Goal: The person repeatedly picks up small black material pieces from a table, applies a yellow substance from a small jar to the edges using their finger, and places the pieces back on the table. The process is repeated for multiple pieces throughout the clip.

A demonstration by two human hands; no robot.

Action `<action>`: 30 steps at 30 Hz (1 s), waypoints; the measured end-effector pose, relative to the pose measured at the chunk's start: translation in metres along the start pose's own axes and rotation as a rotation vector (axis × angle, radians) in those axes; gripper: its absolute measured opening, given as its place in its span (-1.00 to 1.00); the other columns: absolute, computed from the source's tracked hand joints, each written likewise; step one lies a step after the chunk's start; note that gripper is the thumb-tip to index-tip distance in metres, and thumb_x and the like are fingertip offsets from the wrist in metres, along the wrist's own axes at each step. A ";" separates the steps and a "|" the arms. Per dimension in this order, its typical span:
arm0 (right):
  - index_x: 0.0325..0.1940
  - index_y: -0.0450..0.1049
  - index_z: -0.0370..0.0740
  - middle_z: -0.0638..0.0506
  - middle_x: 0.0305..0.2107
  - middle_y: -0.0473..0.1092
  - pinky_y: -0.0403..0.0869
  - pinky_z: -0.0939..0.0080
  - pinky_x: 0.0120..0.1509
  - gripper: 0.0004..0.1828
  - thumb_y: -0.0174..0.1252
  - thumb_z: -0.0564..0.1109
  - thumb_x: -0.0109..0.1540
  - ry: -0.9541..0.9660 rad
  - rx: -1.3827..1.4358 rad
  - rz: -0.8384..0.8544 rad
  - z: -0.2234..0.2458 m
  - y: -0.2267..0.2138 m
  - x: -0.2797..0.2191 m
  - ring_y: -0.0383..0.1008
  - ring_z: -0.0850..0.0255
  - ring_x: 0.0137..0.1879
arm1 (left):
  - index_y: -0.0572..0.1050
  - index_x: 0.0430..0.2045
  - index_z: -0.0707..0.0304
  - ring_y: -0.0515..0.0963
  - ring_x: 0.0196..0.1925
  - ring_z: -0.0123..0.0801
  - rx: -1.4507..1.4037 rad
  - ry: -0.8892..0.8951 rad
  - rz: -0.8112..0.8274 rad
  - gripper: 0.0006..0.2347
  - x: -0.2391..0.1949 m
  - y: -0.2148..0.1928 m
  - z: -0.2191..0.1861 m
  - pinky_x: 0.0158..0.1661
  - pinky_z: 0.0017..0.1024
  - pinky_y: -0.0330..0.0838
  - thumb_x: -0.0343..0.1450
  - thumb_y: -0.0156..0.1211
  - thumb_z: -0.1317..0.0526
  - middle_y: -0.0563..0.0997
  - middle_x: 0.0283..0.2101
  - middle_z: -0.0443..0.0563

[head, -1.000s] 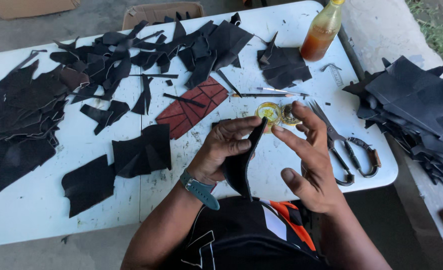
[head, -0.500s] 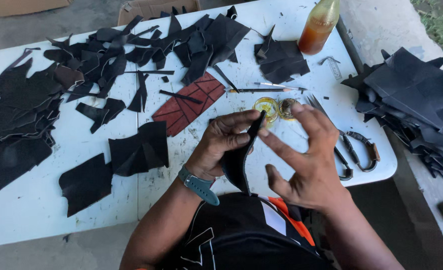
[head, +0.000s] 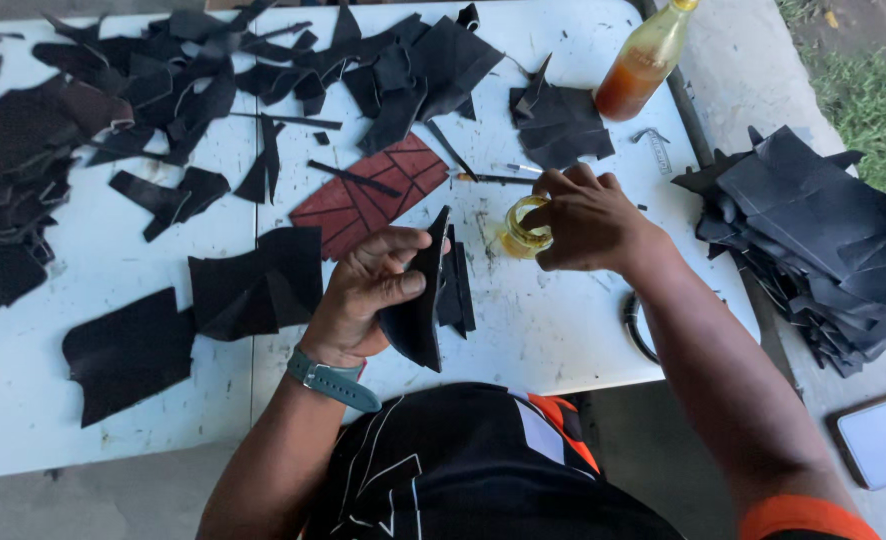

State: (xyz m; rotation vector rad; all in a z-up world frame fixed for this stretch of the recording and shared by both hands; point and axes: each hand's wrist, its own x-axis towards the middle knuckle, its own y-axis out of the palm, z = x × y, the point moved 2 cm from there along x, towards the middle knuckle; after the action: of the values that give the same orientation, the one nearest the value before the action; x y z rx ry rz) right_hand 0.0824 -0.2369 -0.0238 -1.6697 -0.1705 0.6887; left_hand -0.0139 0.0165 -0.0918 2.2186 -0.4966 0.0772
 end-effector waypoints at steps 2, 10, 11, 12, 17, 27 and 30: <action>0.03 0.61 0.34 0.13 0.19 0.22 0.21 -0.04 0.29 -0.45 0.33 0.07 -0.07 -0.001 -0.085 0.114 0.006 -0.002 0.010 0.10 0.02 0.32 | 0.55 0.06 0.34 0.65 0.12 -0.29 0.015 0.022 -0.006 -0.69 0.001 -0.006 0.001 0.15 -0.39 0.56 0.43 0.30 0.51 0.65 0.09 0.16; 0.12 0.59 0.29 0.07 0.29 0.20 0.11 -0.19 0.40 -0.32 0.37 -0.03 -0.12 0.014 0.086 -0.170 -0.009 -0.022 -0.029 0.08 0.01 0.39 | 0.54 0.05 0.41 0.65 0.01 -0.30 -0.146 -0.032 -0.056 -0.71 0.007 -0.002 0.011 0.03 -0.40 0.58 0.44 0.28 0.52 0.67 0.00 0.12; 0.09 0.60 0.27 0.05 0.29 0.19 0.11 -0.20 0.39 -0.34 0.39 -0.05 -0.12 0.008 0.089 -0.209 -0.013 -0.022 -0.039 0.07 -0.01 0.40 | 0.53 0.08 0.42 0.65 0.01 -0.31 -0.137 -0.023 -0.038 -0.70 0.010 -0.001 0.012 0.03 -0.41 0.59 0.45 0.27 0.53 0.66 0.01 0.12; 0.07 0.61 0.25 0.03 0.30 0.19 0.10 -0.22 0.39 -0.36 0.41 -0.06 -0.12 0.010 0.101 -0.246 -0.016 -0.018 -0.053 0.06 -0.04 0.41 | 0.53 0.11 0.42 0.65 0.01 -0.31 -0.127 -0.026 -0.019 -0.68 0.013 0.001 0.015 0.03 -0.41 0.59 0.46 0.26 0.54 0.65 0.02 0.13; 0.13 0.59 0.05 0.01 0.32 0.24 0.10 -0.16 0.58 -0.34 0.37 -0.16 -0.10 -0.254 0.690 -0.435 -0.005 -0.021 -0.109 0.13 -0.01 0.49 | 0.49 0.13 0.40 0.64 -0.06 -0.48 -0.114 -0.084 0.012 -0.61 0.026 0.024 0.020 0.01 -0.54 0.58 0.38 0.24 0.55 0.61 -0.04 -0.03; 0.37 0.41 -0.25 -0.20 0.46 0.02 0.05 -0.16 0.71 -0.15 0.24 -0.29 -0.06 -0.548 1.263 -0.592 0.020 -0.007 -0.115 -0.05 -0.12 0.68 | 0.51 0.18 0.44 0.57 -0.20 -0.56 -0.085 -0.159 0.063 -0.59 0.036 0.057 0.027 -0.10 -0.63 0.55 0.40 0.33 0.51 0.47 -0.25 -0.17; 0.37 0.40 -0.19 -0.21 0.45 0.02 0.06 -0.15 0.69 -0.15 0.26 -0.29 -0.05 -0.468 1.196 -0.661 0.020 -0.011 -0.117 -0.03 -0.14 0.65 | 0.50 0.17 0.45 0.59 -0.22 -0.52 -0.071 -0.168 0.058 -0.59 0.038 0.059 0.028 -0.13 -0.58 0.57 0.40 0.34 0.48 0.48 -0.26 -0.16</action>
State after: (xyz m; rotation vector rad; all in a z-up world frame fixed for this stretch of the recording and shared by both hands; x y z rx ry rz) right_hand -0.0200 -0.2735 0.0260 -0.2462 -0.4975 0.4786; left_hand -0.0048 -0.0503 -0.0579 2.1511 -0.6465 -0.0960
